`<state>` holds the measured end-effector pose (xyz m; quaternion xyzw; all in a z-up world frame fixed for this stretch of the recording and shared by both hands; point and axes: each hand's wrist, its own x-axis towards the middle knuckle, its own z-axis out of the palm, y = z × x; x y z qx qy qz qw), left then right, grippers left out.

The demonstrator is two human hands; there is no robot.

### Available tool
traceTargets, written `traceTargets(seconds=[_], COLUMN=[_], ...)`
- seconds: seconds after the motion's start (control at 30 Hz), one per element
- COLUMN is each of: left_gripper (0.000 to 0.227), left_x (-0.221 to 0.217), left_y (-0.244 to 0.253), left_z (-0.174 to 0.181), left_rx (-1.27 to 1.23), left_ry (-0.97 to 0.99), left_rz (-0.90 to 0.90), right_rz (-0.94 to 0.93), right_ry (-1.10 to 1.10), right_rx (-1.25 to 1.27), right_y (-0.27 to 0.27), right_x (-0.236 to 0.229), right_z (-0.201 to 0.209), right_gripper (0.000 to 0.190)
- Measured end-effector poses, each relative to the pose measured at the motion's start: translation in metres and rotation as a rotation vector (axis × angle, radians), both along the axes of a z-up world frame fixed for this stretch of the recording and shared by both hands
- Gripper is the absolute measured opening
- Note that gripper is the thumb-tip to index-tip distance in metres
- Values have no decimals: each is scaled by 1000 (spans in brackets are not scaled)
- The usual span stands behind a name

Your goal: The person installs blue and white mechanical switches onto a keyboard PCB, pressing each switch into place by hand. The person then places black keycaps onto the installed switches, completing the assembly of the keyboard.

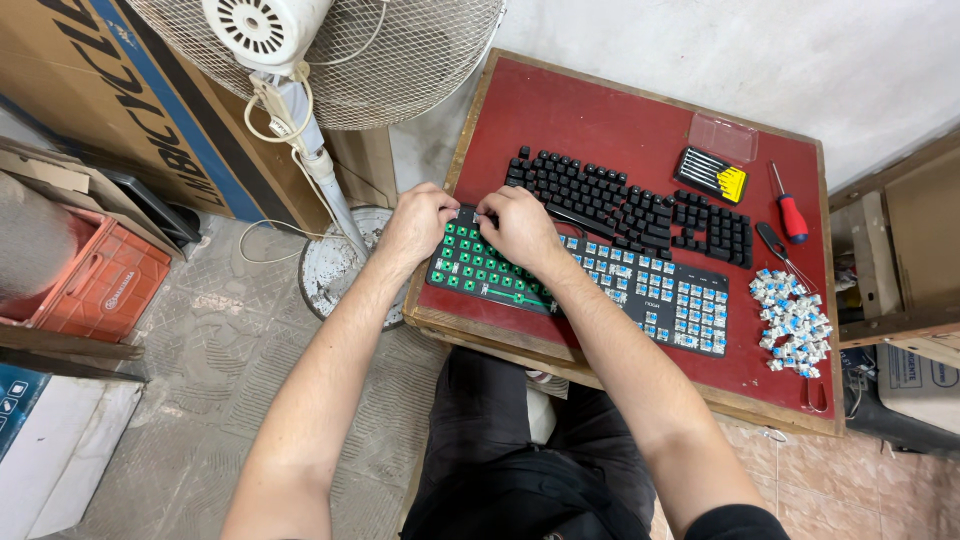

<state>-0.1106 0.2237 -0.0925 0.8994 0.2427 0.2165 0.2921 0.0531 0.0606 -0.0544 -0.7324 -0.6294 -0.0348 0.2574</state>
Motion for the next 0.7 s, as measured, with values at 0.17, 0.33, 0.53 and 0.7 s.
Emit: traceTargets(seconds=[0.17,0.33,0.53,0.7], left_gripper=[15,15,15,14], left_x=[4,6,4,7], left_y=[-3,-6,-14,-60], left_z=[-2,-3,16,36], left_rx=[28,35,54,717], left_ry=[50,88,170,76], left_rz=[8,8,54,163], right_rz=[-22,-47,-104,-1], right_ry=[-122,-159,-159,-22], right_rx=[-11,-69,-71,-26], right_y=[0,-6,-11,-66], right_x=[-4,-11,-11,-18], right_z=[1,14,16,40], right_gripper=[7,10,6,32])
